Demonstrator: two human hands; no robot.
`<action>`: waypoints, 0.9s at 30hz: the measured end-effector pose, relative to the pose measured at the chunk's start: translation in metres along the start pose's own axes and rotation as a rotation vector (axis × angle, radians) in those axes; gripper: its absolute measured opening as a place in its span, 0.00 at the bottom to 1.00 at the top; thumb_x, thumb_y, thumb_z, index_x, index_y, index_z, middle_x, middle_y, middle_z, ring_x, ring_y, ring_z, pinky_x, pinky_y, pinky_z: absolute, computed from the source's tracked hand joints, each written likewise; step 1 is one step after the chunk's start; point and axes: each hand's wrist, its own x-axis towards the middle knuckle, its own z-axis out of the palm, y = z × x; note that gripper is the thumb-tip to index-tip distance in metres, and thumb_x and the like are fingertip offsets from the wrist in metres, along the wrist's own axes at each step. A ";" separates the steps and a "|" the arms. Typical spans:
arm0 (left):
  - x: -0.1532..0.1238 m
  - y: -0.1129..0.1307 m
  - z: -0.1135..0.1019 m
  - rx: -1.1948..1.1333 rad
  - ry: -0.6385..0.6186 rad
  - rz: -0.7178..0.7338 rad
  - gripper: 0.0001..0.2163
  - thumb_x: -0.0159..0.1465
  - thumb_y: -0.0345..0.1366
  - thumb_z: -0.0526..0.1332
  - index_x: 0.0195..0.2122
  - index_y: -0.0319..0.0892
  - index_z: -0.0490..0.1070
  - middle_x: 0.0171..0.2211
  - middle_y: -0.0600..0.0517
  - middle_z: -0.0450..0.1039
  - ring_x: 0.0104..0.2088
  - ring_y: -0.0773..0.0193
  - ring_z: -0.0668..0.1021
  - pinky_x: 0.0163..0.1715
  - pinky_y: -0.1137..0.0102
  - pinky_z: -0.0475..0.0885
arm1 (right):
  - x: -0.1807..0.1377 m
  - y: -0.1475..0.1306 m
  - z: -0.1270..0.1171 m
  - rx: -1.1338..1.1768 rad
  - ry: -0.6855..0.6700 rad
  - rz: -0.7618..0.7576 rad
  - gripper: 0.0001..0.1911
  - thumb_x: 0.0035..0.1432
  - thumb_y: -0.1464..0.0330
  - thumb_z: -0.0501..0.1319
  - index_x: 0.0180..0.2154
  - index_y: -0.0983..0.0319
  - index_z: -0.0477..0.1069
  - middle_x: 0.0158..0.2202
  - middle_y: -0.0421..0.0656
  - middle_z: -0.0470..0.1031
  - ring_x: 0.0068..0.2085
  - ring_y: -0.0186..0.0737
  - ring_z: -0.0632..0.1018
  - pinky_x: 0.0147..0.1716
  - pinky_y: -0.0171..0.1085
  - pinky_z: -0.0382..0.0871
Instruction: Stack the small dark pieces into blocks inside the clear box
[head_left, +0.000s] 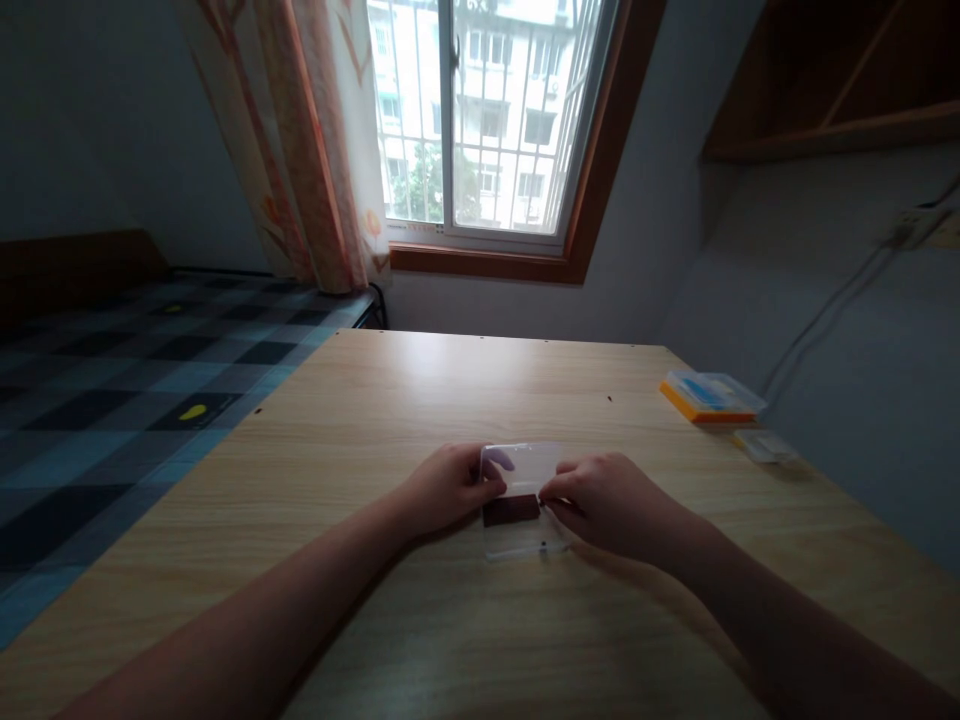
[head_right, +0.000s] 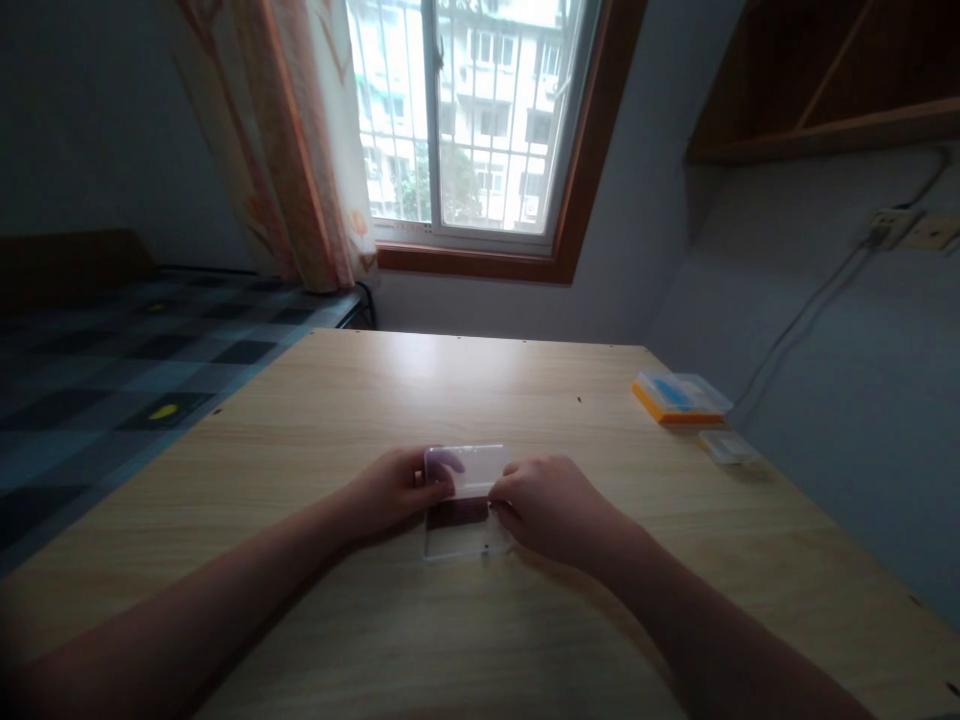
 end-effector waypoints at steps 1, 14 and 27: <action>0.000 0.001 0.000 0.007 -0.002 0.000 0.08 0.60 0.33 0.62 0.40 0.41 0.78 0.30 0.53 0.78 0.29 0.64 0.77 0.31 0.73 0.68 | 0.001 -0.001 0.000 -0.012 -0.004 0.013 0.11 0.59 0.72 0.58 0.32 0.58 0.80 0.29 0.39 0.78 0.27 0.30 0.72 0.28 0.33 0.52; -0.001 0.003 -0.001 0.010 -0.001 -0.006 0.08 0.60 0.33 0.62 0.39 0.42 0.78 0.29 0.54 0.78 0.29 0.64 0.76 0.30 0.73 0.67 | 0.008 -0.015 0.006 -0.106 -0.054 0.182 0.13 0.57 0.72 0.58 0.35 0.57 0.81 0.34 0.42 0.80 0.31 0.36 0.77 0.27 0.34 0.54; -0.001 0.005 -0.001 0.026 0.016 0.005 0.08 0.59 0.31 0.62 0.38 0.42 0.78 0.28 0.54 0.78 0.29 0.64 0.76 0.29 0.73 0.67 | 0.009 -0.019 0.011 -0.181 -0.074 0.250 0.10 0.58 0.71 0.58 0.30 0.60 0.79 0.32 0.45 0.79 0.29 0.37 0.76 0.26 0.34 0.55</action>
